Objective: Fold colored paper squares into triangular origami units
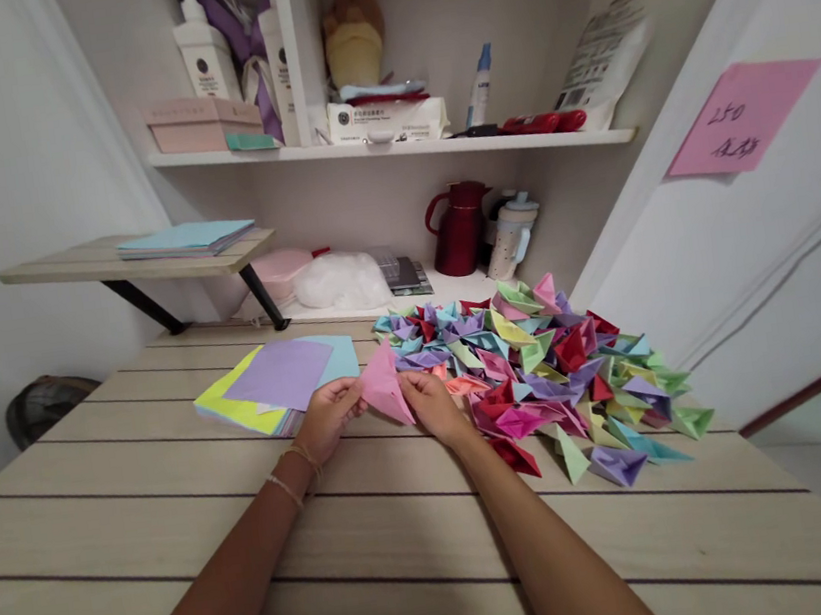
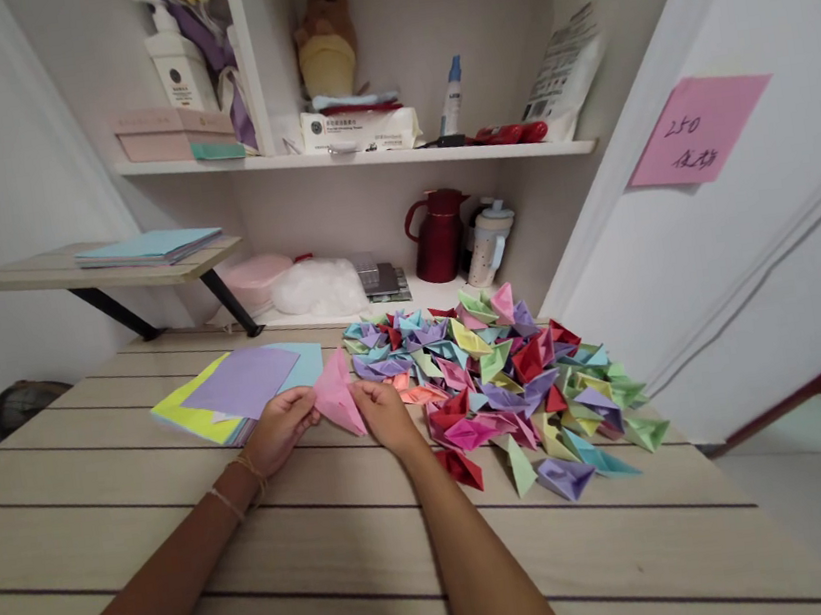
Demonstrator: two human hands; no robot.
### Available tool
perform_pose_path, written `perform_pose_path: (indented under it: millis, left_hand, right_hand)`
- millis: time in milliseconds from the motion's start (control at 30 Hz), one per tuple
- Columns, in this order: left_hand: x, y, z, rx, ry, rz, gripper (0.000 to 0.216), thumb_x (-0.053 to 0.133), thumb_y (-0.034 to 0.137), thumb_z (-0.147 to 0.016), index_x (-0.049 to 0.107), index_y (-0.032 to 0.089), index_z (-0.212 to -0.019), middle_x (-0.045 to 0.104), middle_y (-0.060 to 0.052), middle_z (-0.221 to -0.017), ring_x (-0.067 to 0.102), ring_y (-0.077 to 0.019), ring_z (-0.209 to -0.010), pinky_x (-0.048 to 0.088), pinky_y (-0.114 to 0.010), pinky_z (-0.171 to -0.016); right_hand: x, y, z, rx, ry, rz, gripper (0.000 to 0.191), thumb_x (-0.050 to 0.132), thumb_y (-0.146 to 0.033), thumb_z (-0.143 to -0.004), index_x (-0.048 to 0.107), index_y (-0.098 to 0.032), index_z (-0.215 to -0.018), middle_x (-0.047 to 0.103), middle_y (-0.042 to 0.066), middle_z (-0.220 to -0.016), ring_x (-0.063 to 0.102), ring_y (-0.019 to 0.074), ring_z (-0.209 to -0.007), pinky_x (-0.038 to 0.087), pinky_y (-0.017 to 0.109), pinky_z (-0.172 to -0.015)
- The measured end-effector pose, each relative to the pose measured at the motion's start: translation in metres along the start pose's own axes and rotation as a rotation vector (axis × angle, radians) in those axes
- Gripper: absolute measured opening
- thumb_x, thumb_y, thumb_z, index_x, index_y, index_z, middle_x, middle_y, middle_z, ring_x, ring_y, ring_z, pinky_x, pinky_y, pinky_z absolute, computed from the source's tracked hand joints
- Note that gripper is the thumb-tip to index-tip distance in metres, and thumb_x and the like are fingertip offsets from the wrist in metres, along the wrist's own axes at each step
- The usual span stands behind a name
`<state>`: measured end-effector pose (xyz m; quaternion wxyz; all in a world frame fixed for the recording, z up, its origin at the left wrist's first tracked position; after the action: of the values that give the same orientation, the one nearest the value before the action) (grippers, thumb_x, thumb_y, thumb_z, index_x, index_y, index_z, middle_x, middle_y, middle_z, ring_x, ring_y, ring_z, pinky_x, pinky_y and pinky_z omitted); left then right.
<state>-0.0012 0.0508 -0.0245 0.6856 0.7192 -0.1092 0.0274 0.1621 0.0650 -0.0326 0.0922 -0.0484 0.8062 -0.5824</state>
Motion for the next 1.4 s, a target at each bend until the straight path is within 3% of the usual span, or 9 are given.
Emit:
perform_pose_path:
  millis: [200,333,500,567,700,900,1000,1133,1400]
  left_hand:
    - [0.001,0.004,0.001,0.066,-0.045,-0.241,0.028,0.062,0.043,-0.071,0.061,0.016,-0.062,0.057,0.000,-0.053,0.050,-0.0120,-0.053,0.040,-0.023,-0.055]
    - [0.002,0.004,0.001,0.045,-0.054,-0.252,0.030,0.061,0.045,-0.070,0.060,0.016,-0.061,0.056,0.001,-0.051,0.047,-0.0104,-0.046,0.037,-0.022,-0.050]
    - [0.008,0.000,-0.006,0.040,0.072,-0.167,0.039,0.058,0.052,-0.070,0.052,0.018,-0.053,0.050,0.003,-0.044,0.043,-0.0093,-0.040,0.033,-0.022,-0.044]
    - [0.013,-0.002,-0.009,0.050,0.118,-0.201,0.040,0.057,0.054,-0.070,0.051,0.018,-0.052,0.049,0.003,-0.042,0.044,-0.0101,-0.039,0.033,-0.023,-0.043]
    - [0.022,-0.006,-0.013,0.030,0.064,-0.342,0.043,0.052,0.056,-0.073,0.051,0.019,-0.051,0.046,0.003,-0.040,0.044,-0.0113,-0.038,0.034,-0.024,-0.043]
    - [0.019,-0.005,-0.014,0.003,0.008,-0.235,0.045,0.050,0.061,-0.072,0.053,0.017,-0.061,0.052,0.002,-0.053,0.048,-0.0129,-0.052,0.037,-0.024,-0.049]
    - [0.016,-0.002,-0.015,-0.017,-0.017,-0.212,0.044,0.051,0.060,-0.072,0.055,0.016,-0.064,0.054,0.000,-0.057,0.049,-0.0139,-0.056,0.039,-0.024,-0.052]
    - [0.017,0.001,-0.018,-0.016,-0.141,-0.237,0.040,0.050,0.053,-0.076,0.056,0.015,-0.067,0.053,0.002,-0.058,0.047,-0.0122,-0.055,0.038,-0.024,-0.052]
    - [0.019,-0.004,-0.019,-0.066,-0.192,-0.252,0.036,0.054,0.049,-0.074,0.050,0.015,-0.062,0.044,0.005,-0.051,0.042,-0.0092,-0.047,0.033,-0.021,-0.045]
  right_hand:
    - [-0.003,0.004,0.001,-0.008,0.112,0.062,0.028,0.051,-0.043,-0.075,0.060,-0.017,-0.069,0.049,-0.003,-0.057,0.042,0.0118,-0.055,0.033,0.022,-0.053]
    - [-0.001,0.007,0.001,0.064,0.049,-0.076,0.030,0.058,-0.034,-0.068,0.062,-0.017,-0.091,0.052,-0.004,-0.056,0.043,0.0104,-0.049,0.033,0.021,-0.049]
    - [0.003,0.003,0.003,0.109,-0.088,-0.193,0.023,0.062,-0.032,-0.062,0.064,-0.017,-0.080,0.057,-0.002,-0.059,0.048,0.0117,-0.052,0.039,0.023,-0.053]
    - [0.001,0.003,0.003,0.071,-0.035,-0.163,0.017,0.061,-0.031,-0.062,0.063,-0.017,-0.072,0.058,-0.001,-0.063,0.048,0.0121,-0.055,0.040,0.024,-0.055]
    - [-0.005,0.007,0.002,-0.020,0.087,0.021,0.010,0.053,-0.023,-0.065,0.060,-0.017,-0.061,0.055,-0.001,-0.060,0.046,0.0123,-0.057,0.037,0.024,-0.056]
    - [-0.007,0.004,0.006,-0.138,0.154,0.362,0.015,0.049,-0.015,-0.067,0.063,-0.018,-0.060,0.052,-0.001,-0.054,0.045,0.0146,-0.055,0.035,0.025,-0.055]
    - [-0.002,-0.005,0.010,-0.234,0.069,0.468,0.021,0.050,-0.016,-0.072,0.070,-0.020,-0.078,0.061,0.003,-0.067,0.053,0.0171,-0.063,0.039,0.026,-0.061]
    - [-0.001,-0.011,0.013,-0.262,0.044,0.541,0.035,0.052,-0.015,-0.074,0.068,-0.026,-0.103,0.067,0.004,-0.088,0.060,0.0183,-0.079,0.044,0.027,-0.071]
    - [-0.001,-0.008,0.013,-0.273,0.115,0.540,0.047,0.048,-0.003,-0.064,0.069,-0.024,-0.100,0.071,0.002,-0.095,0.064,0.0181,-0.083,0.048,0.027,-0.075]
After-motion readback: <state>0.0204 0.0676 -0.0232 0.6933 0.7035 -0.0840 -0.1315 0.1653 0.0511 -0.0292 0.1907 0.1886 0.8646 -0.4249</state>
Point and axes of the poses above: each hand's wrist, its own z-axis away from the middle knuckle, its own x-axis out of the palm, y = z × x, the point moved 2 cm from there along -z, towards the middle knuckle
